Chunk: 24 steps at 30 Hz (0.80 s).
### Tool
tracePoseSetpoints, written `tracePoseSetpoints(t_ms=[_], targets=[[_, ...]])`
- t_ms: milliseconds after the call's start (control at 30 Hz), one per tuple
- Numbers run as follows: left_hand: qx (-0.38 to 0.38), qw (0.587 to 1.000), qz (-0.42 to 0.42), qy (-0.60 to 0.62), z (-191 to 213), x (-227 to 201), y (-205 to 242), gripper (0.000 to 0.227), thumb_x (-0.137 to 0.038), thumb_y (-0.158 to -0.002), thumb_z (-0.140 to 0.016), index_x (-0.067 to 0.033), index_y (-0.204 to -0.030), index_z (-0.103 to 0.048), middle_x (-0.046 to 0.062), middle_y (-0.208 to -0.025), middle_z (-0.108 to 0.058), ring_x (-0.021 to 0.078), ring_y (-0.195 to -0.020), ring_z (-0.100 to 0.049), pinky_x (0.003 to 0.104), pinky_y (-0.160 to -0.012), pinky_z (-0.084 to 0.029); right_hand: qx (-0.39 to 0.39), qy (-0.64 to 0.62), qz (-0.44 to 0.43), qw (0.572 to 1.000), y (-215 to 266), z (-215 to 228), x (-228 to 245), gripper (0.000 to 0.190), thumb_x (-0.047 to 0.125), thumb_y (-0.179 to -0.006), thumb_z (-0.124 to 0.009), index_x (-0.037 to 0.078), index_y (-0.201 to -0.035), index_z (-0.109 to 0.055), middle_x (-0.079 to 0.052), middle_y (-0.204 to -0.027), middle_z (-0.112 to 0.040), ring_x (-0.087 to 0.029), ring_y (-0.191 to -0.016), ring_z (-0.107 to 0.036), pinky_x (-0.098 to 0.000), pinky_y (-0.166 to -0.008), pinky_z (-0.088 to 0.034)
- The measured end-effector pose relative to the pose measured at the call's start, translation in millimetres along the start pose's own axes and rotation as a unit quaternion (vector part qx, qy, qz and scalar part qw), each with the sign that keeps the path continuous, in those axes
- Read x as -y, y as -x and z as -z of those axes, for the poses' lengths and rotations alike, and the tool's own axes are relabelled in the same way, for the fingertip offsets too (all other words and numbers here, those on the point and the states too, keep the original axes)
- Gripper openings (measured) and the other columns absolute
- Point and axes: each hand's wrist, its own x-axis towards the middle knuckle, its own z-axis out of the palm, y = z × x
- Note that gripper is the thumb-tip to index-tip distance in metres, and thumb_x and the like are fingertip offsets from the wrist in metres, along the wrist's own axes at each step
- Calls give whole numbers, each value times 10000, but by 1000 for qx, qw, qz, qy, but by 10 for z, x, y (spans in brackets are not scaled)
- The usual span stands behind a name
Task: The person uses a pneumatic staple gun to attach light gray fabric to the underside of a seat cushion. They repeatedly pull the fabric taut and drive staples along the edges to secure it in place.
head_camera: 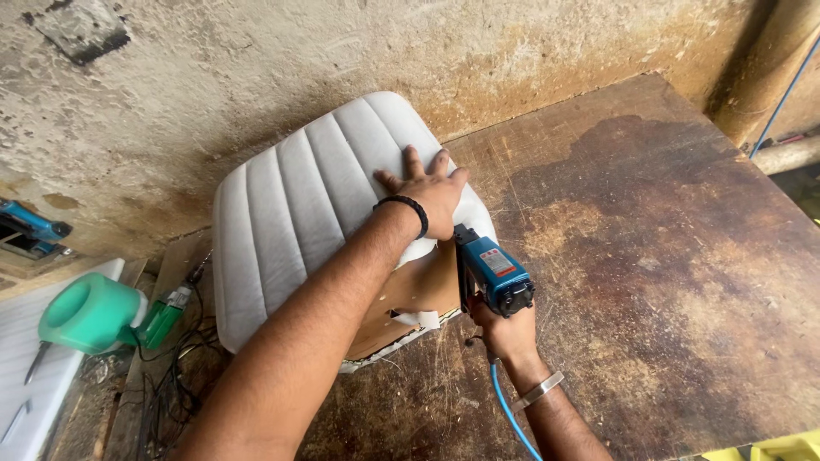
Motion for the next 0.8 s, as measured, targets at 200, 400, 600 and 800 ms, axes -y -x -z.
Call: tracePoseSetpoints(t_ms=[200,400,600,800], targets=[[-15,1000,-12,-6,-24,38,-53,886,-254,-766,-821,-273,-1526,-365,120,-1721,-48,578,-1519,32,930,-1019,-92,15,0,-44,999,-51,20,83,304,34,-772,-706,21,-1076,-701,-88,-811,-729,-167,-673,-681,-316,-595,-545],[-115,954,-165,222,-441,744,23,887,-686,-891,-622,-298,-1604,-264,80,-1713,-138,350,-1598,-67,636,-1261,-111,166,190,-172,952,-52,538,-168,241,175,-871,-691,28,-1062,-703,-172,-825,-767,-233,-690,-704,-377,-636,-576],[-217,961,48,161,-1243,2044,948,778,-734,-941,-290,-328,-1604,-283,55,-1712,-112,284,-1571,-86,519,-1244,-57,197,528,-154,812,355,672,-1077,709,421,-868,-739,179,-1494,-511,-166,-1102,-771,-297,-982,-771,-425,-875,-622],[-227,950,83,196,-1490,2106,1038,794,-759,-936,-222,-338,-1608,-253,44,-1727,-75,278,-1578,-66,529,-1247,-12,344,346,-88,868,297,-16,-721,588,573,-859,-678,167,-1282,-717,-91,-1198,-785,-225,-1096,-746,-364,-957,-556]])
